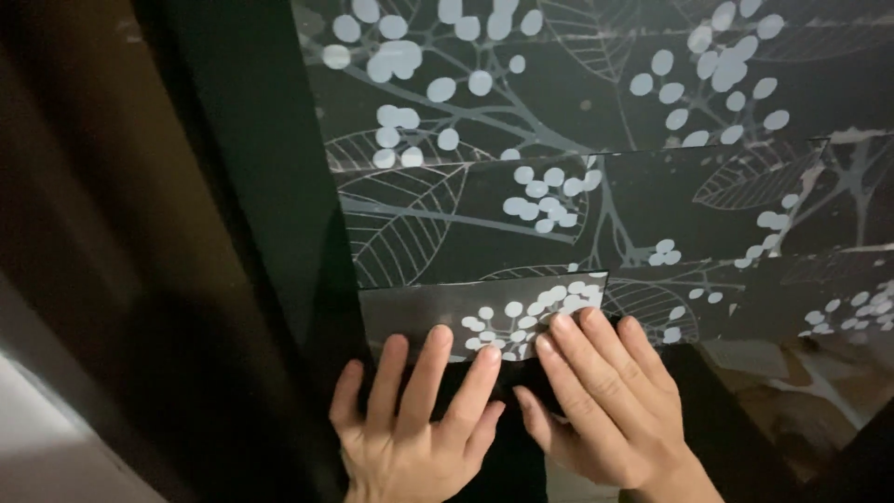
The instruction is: Cutting and applying decorative film to a glass door
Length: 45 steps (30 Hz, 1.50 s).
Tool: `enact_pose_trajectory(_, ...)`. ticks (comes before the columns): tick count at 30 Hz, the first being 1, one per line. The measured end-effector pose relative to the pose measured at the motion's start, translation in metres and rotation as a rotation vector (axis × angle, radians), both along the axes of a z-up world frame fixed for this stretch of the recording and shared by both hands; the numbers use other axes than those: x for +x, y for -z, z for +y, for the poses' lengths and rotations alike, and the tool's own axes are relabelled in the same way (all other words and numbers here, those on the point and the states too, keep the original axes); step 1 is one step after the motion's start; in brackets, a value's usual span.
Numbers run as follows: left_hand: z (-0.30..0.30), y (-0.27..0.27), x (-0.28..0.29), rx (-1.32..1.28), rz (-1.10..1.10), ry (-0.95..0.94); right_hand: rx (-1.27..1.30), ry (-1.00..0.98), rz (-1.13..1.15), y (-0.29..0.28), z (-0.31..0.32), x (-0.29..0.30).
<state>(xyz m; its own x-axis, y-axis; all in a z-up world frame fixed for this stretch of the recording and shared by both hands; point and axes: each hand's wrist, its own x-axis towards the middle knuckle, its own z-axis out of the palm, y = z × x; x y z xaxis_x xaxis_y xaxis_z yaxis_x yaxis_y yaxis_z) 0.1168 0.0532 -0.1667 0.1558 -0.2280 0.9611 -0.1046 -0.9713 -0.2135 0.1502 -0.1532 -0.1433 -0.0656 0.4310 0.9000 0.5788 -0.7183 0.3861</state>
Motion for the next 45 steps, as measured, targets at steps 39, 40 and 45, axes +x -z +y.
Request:
enact_pose_trajectory(39, -0.015, 0.000, 0.014, -0.133, -0.053, -0.133, -0.060, -0.021, 0.041, 0.122, -0.166, 0.087)
enact_pose_trajectory(40, -0.014, 0.001, 0.014, -0.132, -0.052, -0.127, -0.059, -0.015, 0.042, 0.116, -0.165, 0.084)
enact_pose_trajectory(45, -0.011, 0.004, 0.016, -0.085, -0.056, -0.115, 0.009, -0.060, -0.041, 0.083, -0.152, 0.069)
